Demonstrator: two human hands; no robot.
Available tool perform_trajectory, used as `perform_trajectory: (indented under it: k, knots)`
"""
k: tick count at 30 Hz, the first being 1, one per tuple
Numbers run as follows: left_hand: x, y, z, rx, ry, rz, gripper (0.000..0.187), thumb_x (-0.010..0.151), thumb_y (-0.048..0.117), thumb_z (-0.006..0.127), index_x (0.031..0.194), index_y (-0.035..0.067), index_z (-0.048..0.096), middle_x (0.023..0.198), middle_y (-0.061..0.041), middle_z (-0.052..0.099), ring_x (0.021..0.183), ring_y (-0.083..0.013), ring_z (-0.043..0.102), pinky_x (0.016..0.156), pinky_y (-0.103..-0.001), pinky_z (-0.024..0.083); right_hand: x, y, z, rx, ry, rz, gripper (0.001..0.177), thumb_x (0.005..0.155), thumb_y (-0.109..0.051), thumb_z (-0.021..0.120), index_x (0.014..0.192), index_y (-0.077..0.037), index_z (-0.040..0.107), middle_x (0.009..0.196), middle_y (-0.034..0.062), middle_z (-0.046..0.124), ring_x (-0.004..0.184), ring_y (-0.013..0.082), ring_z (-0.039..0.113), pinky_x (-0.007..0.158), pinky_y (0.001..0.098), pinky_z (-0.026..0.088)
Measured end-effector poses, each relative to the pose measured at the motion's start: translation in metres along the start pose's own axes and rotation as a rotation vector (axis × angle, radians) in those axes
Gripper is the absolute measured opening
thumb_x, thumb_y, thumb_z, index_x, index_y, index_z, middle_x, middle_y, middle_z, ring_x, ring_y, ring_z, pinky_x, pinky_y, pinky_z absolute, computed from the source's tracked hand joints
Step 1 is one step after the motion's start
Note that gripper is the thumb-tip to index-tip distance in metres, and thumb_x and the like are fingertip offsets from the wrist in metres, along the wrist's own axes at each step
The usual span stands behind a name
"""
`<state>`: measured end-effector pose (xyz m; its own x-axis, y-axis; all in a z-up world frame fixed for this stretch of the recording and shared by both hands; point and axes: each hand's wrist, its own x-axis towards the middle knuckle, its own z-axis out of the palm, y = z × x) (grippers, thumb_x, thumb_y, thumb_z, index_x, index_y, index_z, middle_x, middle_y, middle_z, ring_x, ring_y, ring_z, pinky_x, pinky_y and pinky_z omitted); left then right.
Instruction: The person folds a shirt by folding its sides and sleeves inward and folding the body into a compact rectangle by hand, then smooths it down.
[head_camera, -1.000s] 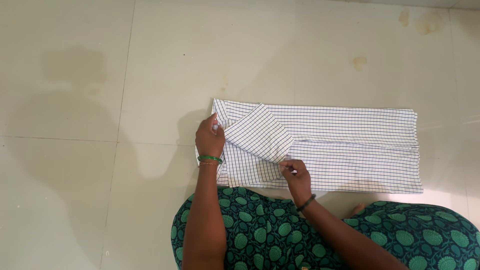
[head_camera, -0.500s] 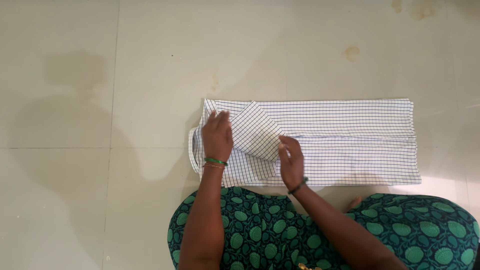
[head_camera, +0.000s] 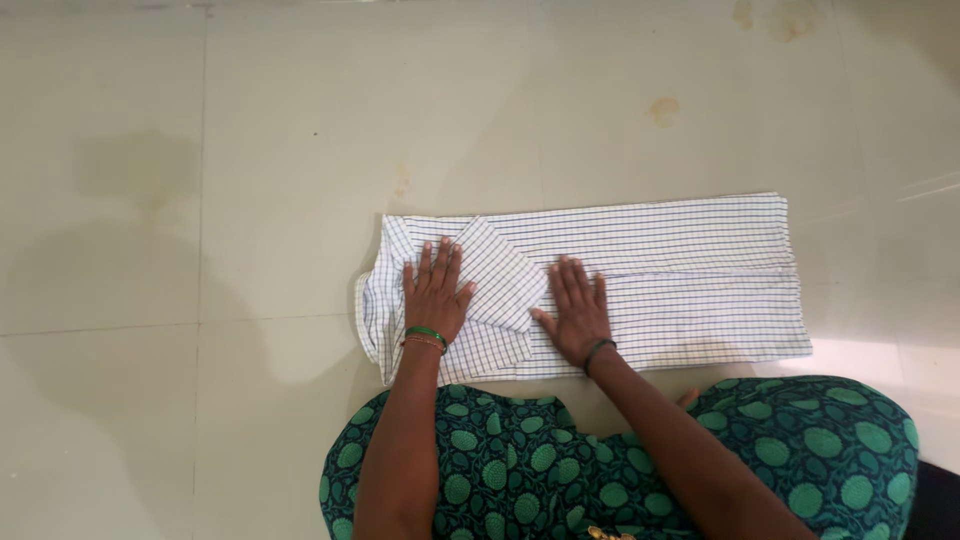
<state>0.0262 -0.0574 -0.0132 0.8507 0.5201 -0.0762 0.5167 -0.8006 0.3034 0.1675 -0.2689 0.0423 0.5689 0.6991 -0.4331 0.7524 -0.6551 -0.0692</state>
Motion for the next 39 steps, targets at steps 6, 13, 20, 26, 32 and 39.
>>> perform_trajectory:
  k: [6,13,20,26,32,39]
  knots:
    - [0.0,0.016,-0.008,0.047,0.162,0.055,0.07,0.102,0.048,0.046,0.161,0.015,0.033,0.172,-0.004,0.019,0.158,-0.0272,0.013,0.123,-0.06,0.01,0.015,0.034,0.03,0.23,0.29,0.077,0.087,0.103,-0.06,0.031,0.163,-0.003,0.003,0.171,0.0176,0.0,0.158,0.03,-0.005,0.123,0.0535,-0.003]
    - [-0.02,0.043,0.008,0.081,0.065,0.173,0.072,0.098,0.055,0.046,0.158,0.017,0.033,0.169,-0.004,0.02,0.157,-0.0277,0.013,0.122,-0.061,0.011,0.052,0.08,0.016,0.109,0.21,-0.044,0.088,0.102,-0.061,0.037,0.162,-0.003,0.008,0.172,0.015,0.005,0.158,0.0301,0.0,0.124,0.0554,0.003]
    - [-0.027,0.032,0.023,0.111,0.015,0.2,0.073,0.099,0.056,0.042,0.159,0.019,0.028,0.17,-0.006,0.016,0.156,-0.0298,0.011,0.122,-0.057,0.011,0.035,0.29,0.057,0.102,0.35,0.535,0.083,0.1,-0.063,0.033,0.162,-0.011,0.012,0.172,0.0091,0.007,0.157,0.0299,0.004,0.119,0.0654,0.003]
    - [-0.026,0.03,0.015,0.11,0.036,0.222,0.076,0.098,0.056,0.042,0.159,0.014,0.028,0.169,-0.009,0.02,0.155,-0.0302,0.016,0.12,-0.06,0.011,-0.018,0.423,0.027,0.055,0.089,0.849,0.085,0.094,-0.064,0.045,0.159,-0.013,0.022,0.167,0.0073,0.017,0.154,0.033,0.015,0.118,0.0653,0.013]
    - [-0.039,0.059,0.001,0.015,0.185,0.164,0.072,0.101,0.049,0.043,0.159,0.007,0.03,0.169,-0.014,0.025,0.157,-0.0327,0.02,0.121,-0.06,0.013,-0.036,0.411,0.012,0.372,0.199,0.958,0.081,0.084,-0.066,0.065,0.137,-0.007,0.049,0.147,0.0149,0.039,0.135,0.0381,0.037,0.105,0.0605,0.032]
    - [-0.084,0.117,0.002,-0.169,0.294,0.078,0.069,0.105,0.04,0.041,0.16,0.0,0.029,0.168,-0.022,0.023,0.157,-0.0356,0.019,0.121,-0.059,0.013,-0.017,0.344,-0.018,0.608,0.21,1.077,0.081,0.074,-0.062,0.085,0.128,-0.006,0.063,0.137,0.0156,0.055,0.128,0.0372,0.051,0.1,0.0551,0.043]
